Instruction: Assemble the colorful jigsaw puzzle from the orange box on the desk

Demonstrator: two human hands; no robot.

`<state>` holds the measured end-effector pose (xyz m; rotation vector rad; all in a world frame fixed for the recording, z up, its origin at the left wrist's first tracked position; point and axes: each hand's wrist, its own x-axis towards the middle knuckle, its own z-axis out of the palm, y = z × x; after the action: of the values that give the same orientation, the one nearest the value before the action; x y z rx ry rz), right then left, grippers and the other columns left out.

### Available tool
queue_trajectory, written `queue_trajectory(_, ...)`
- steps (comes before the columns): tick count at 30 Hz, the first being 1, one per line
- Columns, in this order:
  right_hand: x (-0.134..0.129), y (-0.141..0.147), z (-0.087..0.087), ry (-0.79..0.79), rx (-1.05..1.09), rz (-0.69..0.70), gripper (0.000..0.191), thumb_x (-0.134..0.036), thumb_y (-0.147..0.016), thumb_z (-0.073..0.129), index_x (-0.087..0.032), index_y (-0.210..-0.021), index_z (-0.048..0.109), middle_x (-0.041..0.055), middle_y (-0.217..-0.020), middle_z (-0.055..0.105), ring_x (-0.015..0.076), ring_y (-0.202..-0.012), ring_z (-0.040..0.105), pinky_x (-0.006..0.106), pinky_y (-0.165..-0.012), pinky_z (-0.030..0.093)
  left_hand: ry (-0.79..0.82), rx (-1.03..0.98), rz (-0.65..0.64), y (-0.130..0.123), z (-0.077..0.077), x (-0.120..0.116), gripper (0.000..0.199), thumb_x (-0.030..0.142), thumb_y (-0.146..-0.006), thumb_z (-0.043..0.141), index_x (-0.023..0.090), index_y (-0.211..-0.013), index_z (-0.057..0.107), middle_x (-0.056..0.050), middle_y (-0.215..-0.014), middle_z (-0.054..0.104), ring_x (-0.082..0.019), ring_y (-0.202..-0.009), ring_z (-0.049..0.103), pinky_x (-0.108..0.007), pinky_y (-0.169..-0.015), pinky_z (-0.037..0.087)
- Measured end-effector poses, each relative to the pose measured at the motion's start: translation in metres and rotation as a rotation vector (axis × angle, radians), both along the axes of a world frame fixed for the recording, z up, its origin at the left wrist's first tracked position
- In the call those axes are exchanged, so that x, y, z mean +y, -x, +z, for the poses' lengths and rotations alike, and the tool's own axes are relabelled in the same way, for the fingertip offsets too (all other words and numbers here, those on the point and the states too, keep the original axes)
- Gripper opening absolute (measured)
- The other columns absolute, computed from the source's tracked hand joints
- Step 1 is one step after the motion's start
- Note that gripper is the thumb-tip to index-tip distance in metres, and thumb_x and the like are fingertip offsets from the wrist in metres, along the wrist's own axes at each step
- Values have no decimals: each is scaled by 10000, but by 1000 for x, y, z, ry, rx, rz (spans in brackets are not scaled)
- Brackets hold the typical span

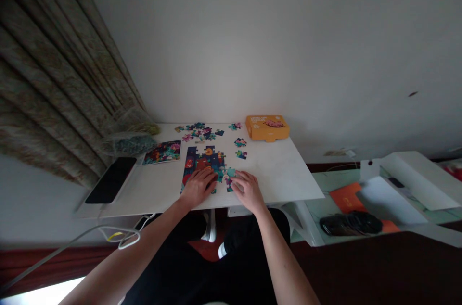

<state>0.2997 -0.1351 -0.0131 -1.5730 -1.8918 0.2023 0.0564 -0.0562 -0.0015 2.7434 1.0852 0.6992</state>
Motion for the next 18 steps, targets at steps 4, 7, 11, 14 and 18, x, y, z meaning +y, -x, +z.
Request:
queue_trajectory(4,1,2,-1,-15,-48,-37,191,-274,-952,685,-296,-1109,790,88,-1329,714,317,-1245,637,549,-1039,486,63,-16,148,-2,15,34,298,294,-995,542,235,-1211,740,-96,-1293,729,-272,-1221,660,-473,-1104,490)
queue_trajectory(7,0,4,1,-24,-45,-37,200,-256,-934,701,-290,-1113,783,90,-1314,717,312,-1227,640,537,-1032,485,145,38,360,-7,30,75,332,248,-975,540,204,-1255,712,-113,-1357,694,-283,-1256,640,-445,-1117,473)
queue_trajectory(11,-1,4,5,-38,21,-55,225,-271,-944,681,-260,-1157,750,100,-1254,729,283,-1187,654,499,-1046,487,253,97,585,-18,43,124,415,285,-984,520,154,-1362,632,-167,-1406,649,-319,-1285,619,-453,-1104,470)
queue_trajectory(14,0,3,5,-36,70,-69,190,-314,-957,675,-251,-1122,745,95,-1185,742,269,-1139,670,477,-1041,498,305,122,673,-28,45,148,497,336,-991,522,140,-1447,550,-211,-1412,632,-354,-1317,595,-482,-1089,468)
queue_trajectory(18,1,2,2,-38,96,-85,153,-341,-967,664,-244,-1051,746,95,-1135,747,268,-1112,677,470,-1032,504,342,168,719,-38,44,168,523,361,-980,557,98,-1432,535,-255,-1381,634,-385,-1339,571,-517,-1095,446)
